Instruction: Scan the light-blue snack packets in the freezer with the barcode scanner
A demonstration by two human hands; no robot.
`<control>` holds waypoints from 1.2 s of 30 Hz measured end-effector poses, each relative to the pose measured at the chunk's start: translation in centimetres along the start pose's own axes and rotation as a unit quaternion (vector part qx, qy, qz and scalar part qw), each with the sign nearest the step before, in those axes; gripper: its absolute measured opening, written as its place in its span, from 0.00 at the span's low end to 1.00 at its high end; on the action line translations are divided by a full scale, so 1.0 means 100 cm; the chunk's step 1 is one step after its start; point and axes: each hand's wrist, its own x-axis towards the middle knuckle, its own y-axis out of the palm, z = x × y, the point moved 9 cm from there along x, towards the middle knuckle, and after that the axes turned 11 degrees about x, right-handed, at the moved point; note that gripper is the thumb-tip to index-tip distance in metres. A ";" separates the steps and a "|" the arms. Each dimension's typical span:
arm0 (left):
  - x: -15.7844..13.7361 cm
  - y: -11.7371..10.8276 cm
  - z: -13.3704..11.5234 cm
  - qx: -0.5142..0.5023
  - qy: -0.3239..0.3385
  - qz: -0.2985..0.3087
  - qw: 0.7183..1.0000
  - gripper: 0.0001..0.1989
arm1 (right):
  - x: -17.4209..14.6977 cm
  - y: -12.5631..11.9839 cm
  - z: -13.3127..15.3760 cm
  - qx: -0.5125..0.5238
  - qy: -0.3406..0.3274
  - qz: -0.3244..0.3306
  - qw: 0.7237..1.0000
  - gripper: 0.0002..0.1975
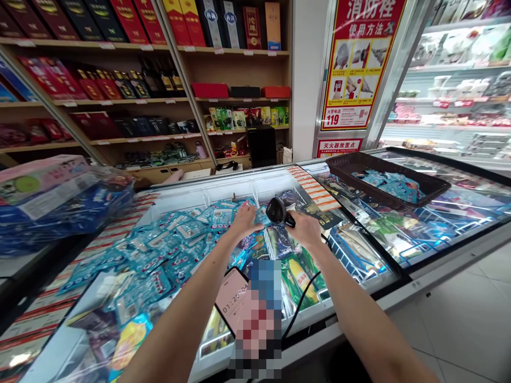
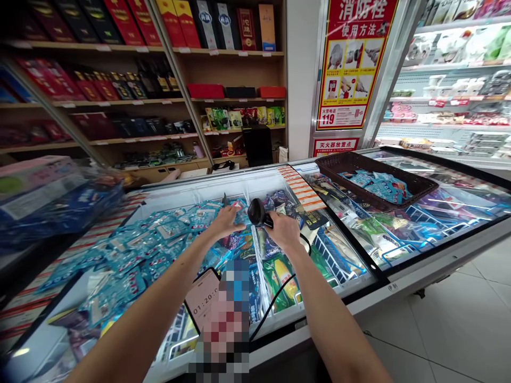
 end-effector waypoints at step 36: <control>-0.091 -0.014 0.071 -0.236 -0.134 -0.197 0.942 0.22 | -0.028 0.022 0.065 0.009 -0.249 0.018 0.968 0.19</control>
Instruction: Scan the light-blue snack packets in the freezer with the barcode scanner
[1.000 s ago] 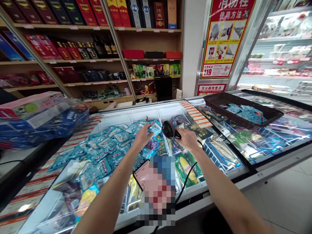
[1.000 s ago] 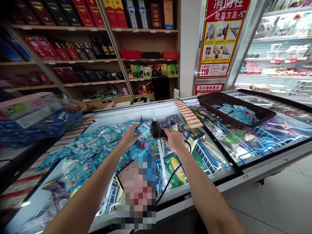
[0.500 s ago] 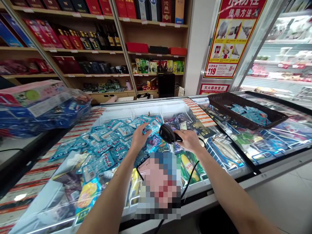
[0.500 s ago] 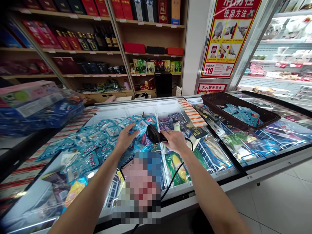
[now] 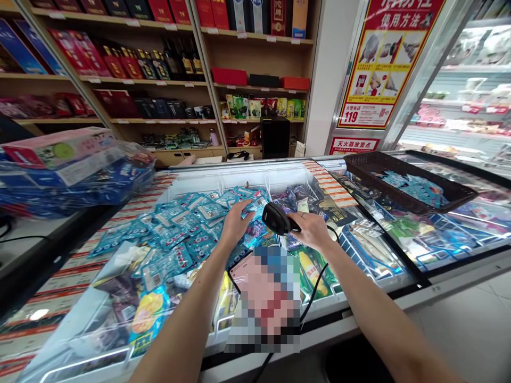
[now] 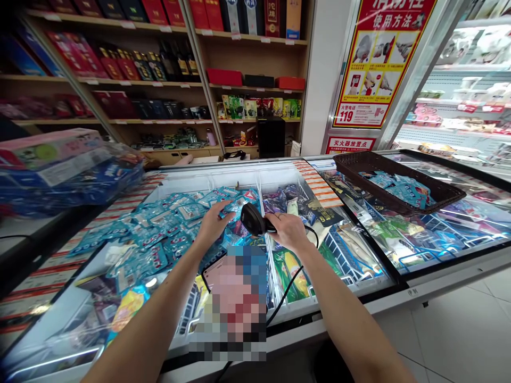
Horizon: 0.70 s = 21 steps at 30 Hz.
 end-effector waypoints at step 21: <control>0.000 -0.004 -0.003 0.018 0.019 -0.014 1.000 0.23 | 0.000 -0.002 -0.012 -0.010 0.039 -0.009 0.999 0.18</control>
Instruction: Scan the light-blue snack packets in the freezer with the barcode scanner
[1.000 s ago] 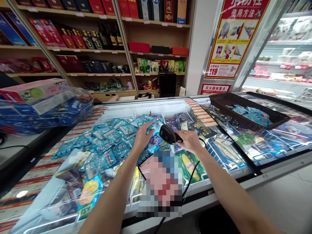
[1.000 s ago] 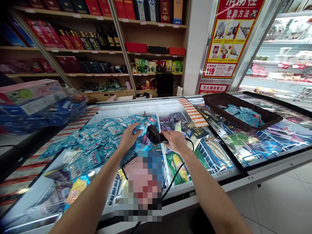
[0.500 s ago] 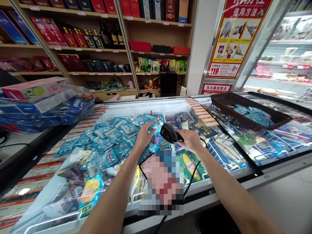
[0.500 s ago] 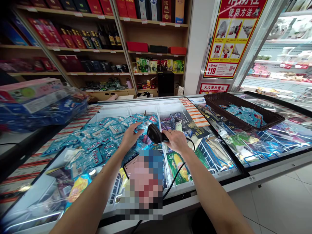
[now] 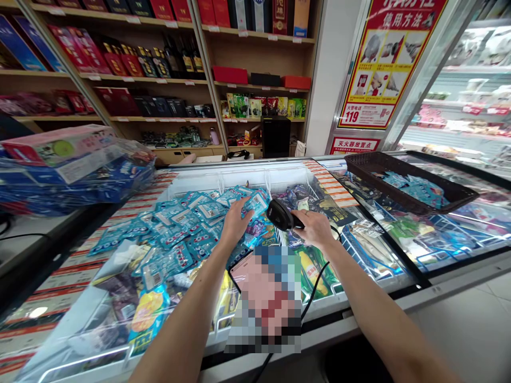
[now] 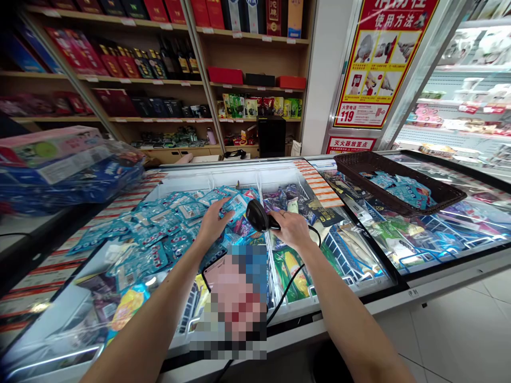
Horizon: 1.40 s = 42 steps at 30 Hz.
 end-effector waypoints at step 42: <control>-0.116 -0.060 0.044 0.284 -0.057 0.064 0.955 0.33 | -0.008 -0.022 0.104 0.011 -0.131 0.014 0.991 0.20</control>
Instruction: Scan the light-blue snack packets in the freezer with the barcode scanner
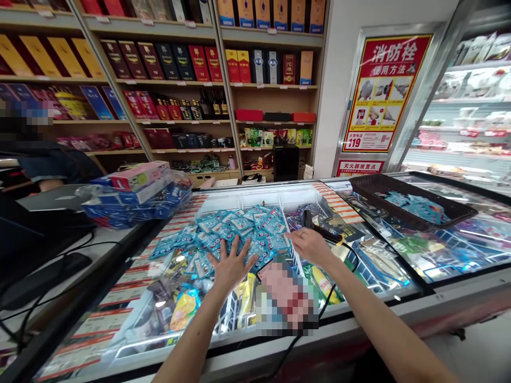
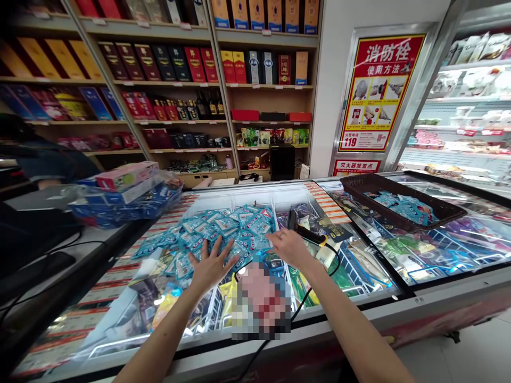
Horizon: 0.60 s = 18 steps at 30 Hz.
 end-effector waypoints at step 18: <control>0.017 -0.065 0.010 -0.182 0.007 -0.158 0.971 0.34 | 0.044 0.019 0.016 0.126 0.089 -0.027 0.988 0.38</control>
